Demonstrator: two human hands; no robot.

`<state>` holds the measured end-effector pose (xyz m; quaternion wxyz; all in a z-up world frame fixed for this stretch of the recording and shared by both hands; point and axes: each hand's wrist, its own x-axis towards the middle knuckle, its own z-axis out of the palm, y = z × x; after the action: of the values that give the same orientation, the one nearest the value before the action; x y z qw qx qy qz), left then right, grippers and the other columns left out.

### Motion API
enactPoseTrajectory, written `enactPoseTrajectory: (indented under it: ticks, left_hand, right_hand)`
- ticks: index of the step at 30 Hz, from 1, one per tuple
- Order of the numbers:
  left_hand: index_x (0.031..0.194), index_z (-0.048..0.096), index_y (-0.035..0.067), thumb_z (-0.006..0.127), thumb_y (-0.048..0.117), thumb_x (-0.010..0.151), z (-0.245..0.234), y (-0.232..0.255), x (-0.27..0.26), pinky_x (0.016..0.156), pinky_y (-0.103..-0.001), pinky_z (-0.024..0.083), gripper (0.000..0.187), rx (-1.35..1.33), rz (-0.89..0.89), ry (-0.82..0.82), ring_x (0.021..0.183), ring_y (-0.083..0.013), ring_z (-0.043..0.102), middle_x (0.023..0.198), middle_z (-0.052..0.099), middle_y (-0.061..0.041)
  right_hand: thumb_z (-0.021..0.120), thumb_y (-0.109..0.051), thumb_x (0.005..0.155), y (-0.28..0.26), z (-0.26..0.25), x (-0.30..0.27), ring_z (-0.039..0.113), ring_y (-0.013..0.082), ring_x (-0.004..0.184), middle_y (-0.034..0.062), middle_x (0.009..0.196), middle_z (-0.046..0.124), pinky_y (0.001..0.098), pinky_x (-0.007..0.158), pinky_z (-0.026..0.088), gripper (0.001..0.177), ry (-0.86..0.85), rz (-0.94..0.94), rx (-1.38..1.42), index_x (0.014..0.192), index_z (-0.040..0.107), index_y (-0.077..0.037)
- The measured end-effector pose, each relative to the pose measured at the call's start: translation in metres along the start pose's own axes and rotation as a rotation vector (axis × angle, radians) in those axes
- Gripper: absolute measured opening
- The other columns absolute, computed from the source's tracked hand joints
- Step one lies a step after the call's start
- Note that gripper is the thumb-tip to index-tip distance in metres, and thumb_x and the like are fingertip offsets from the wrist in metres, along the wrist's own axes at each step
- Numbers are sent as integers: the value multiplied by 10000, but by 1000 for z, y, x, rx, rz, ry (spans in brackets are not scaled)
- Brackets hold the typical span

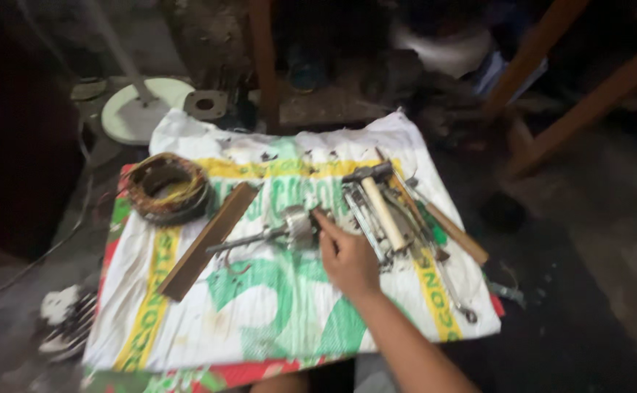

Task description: The person disassembles a fan motor, using a hammer and a screwdriver to separate the metal components and reach the internal shaft.

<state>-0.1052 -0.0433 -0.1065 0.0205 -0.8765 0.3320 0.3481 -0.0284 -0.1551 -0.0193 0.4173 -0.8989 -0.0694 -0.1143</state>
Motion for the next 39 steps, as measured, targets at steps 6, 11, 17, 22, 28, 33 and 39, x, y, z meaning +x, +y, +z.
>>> enactPoseTrajectory:
  ticks: [6, 11, 17, 22, 28, 33, 39]
  left_hand:
    - [1096, 741, 171, 662, 253, 831, -19, -10, 35, 846, -466, 565, 288, -77, -8, 45, 1020, -321, 716, 1064, 736, -120]
    - [1117, 738, 186, 658, 268, 852, -9, -8, 34, 866, -472, 562, 289, -156, -39, 25, 1031, -324, 713, 1073, 732, -123]
    - [1142, 734, 204, 653, 287, 877, 8, 14, -11, 890, -479, 560, 290, -204, -105, 1, 1045, -328, 709, 1084, 728, -126]
    - [1163, 731, 218, 648, 303, 897, 23, 56, -49, 910, -485, 557, 291, -253, -144, 19, 1056, -331, 706, 1094, 724, -129]
    - [1189, 727, 236, 643, 322, 922, 2, 83, -124, 934, -492, 555, 292, -391, -261, 109, 1070, -335, 702, 1105, 719, -133]
    - [1034, 758, 277, 865, 333, 617, -67, 68, -237, 790, -452, 588, 435, -376, -167, 723, 928, -286, 749, 941, 770, -47]
    - [878, 728, 125, 740, 87, 598, -168, -23, -191, 717, -436, 537, 283, 95, -258, 1432, 859, -295, 629, 895, 678, -43]
  right_hand:
    - [608, -221, 935, -4, -2, 5, 656, 333, 523, 213, 653, 641, 432, 519, 483, 375, -37, 11, 17, 1289, 726, -252]
    - [592, -228, 939, -2, 2, 6, 656, 326, 511, 202, 637, 654, 437, 528, 481, 376, -51, 55, 36, 1293, 717, -260]
    - [596, -251, 948, 1, -1, 5, 644, 364, 553, 210, 662, 657, 455, 545, 490, 362, -29, -9, -14, 1284, 731, -271]
    - [595, -251, 949, 3, -2, 1, 638, 361, 538, 209, 656, 647, 462, 554, 489, 372, -21, -39, 7, 1299, 718, -279]
    - [595, -270, 941, 2, -1, -3, 640, 360, 548, 193, 666, 664, 466, 566, 496, 380, -2, -62, 3, 1301, 709, -315]
    - [600, -304, 965, 7, 0, -4, 667, 374, 618, 205, 717, 673, 478, 592, 507, 355, 15, -66, 6, 1305, 701, -321]
    - [610, -288, 938, 3, 0, -8, 684, 382, 643, 199, 709, 684, 486, 621, 519, 363, 8, -27, -55, 1287, 707, -302]
